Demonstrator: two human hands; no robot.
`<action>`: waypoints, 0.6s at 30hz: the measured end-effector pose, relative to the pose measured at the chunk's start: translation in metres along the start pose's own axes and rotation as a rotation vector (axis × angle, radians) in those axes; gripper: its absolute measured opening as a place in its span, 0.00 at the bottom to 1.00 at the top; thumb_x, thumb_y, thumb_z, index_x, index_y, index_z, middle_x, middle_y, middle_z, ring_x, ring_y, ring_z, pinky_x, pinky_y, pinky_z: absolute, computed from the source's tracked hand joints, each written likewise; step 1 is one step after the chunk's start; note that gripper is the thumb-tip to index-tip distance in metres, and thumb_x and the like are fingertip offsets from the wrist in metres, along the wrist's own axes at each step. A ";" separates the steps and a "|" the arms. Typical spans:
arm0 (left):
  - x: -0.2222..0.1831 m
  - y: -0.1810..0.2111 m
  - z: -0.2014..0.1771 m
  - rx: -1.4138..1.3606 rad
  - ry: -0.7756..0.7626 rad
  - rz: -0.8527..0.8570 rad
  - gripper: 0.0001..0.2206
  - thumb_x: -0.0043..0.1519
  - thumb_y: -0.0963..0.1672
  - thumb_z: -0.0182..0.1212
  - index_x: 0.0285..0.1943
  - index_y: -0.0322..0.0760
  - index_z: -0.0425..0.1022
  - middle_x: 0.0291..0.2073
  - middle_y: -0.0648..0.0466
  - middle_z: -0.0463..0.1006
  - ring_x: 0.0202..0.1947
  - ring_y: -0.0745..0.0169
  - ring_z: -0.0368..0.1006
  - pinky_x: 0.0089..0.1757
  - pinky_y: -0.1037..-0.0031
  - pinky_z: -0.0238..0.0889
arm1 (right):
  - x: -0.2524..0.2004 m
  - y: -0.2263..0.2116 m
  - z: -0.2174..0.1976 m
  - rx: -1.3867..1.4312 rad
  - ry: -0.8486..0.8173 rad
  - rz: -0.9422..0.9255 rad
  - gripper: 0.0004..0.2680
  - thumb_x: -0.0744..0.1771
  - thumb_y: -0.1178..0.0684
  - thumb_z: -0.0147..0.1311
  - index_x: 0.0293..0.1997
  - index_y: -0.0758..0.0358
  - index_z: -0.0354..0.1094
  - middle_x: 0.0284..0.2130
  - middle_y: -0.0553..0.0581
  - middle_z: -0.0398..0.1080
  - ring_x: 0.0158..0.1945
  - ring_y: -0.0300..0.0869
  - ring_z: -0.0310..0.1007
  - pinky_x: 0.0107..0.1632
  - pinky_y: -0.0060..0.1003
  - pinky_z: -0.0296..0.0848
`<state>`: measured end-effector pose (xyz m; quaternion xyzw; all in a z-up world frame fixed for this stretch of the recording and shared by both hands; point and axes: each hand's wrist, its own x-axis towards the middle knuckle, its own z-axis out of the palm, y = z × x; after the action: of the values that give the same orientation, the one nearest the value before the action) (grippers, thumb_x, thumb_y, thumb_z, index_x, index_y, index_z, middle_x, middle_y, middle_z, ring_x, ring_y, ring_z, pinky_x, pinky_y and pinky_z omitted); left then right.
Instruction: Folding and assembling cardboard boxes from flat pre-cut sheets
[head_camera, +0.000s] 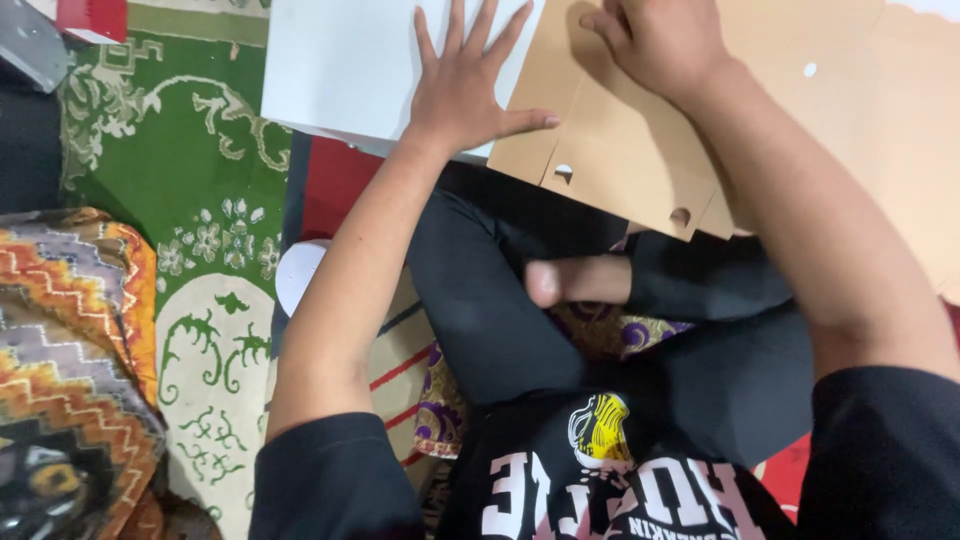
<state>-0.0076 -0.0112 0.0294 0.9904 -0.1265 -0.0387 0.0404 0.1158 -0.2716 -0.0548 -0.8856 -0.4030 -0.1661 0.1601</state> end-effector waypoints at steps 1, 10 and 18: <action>-0.001 0.001 -0.002 -0.003 -0.016 0.003 0.52 0.59 0.74 0.48 0.85 0.53 0.42 0.80 0.49 0.36 0.77 0.34 0.26 0.65 0.26 0.23 | 0.002 -0.005 -0.008 -0.023 -0.023 0.004 0.17 0.77 0.46 0.61 0.28 0.57 0.71 0.23 0.56 0.70 0.28 0.54 0.69 0.29 0.47 0.59; 0.008 0.007 0.035 -0.009 0.132 0.116 0.32 0.72 0.61 0.32 0.83 0.53 0.49 0.80 0.47 0.38 0.79 0.39 0.35 0.65 0.26 0.33 | 0.006 -0.018 -0.012 -0.156 0.152 -0.043 0.11 0.74 0.49 0.51 0.34 0.59 0.66 0.24 0.54 0.69 0.27 0.52 0.68 0.35 0.45 0.58; -0.012 0.049 0.019 -0.156 0.121 0.267 0.28 0.69 0.59 0.45 0.75 0.51 0.65 0.77 0.52 0.53 0.78 0.51 0.39 0.68 0.41 0.29 | 0.008 -0.026 -0.017 -0.256 0.217 0.081 0.09 0.72 0.47 0.50 0.42 0.62 0.70 0.38 0.59 0.66 0.39 0.53 0.63 0.38 0.46 0.58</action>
<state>-0.0335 -0.0571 0.0160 0.9592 -0.2509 0.0171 0.1293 0.0981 -0.2569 -0.0322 -0.8912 -0.3227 -0.3043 0.0951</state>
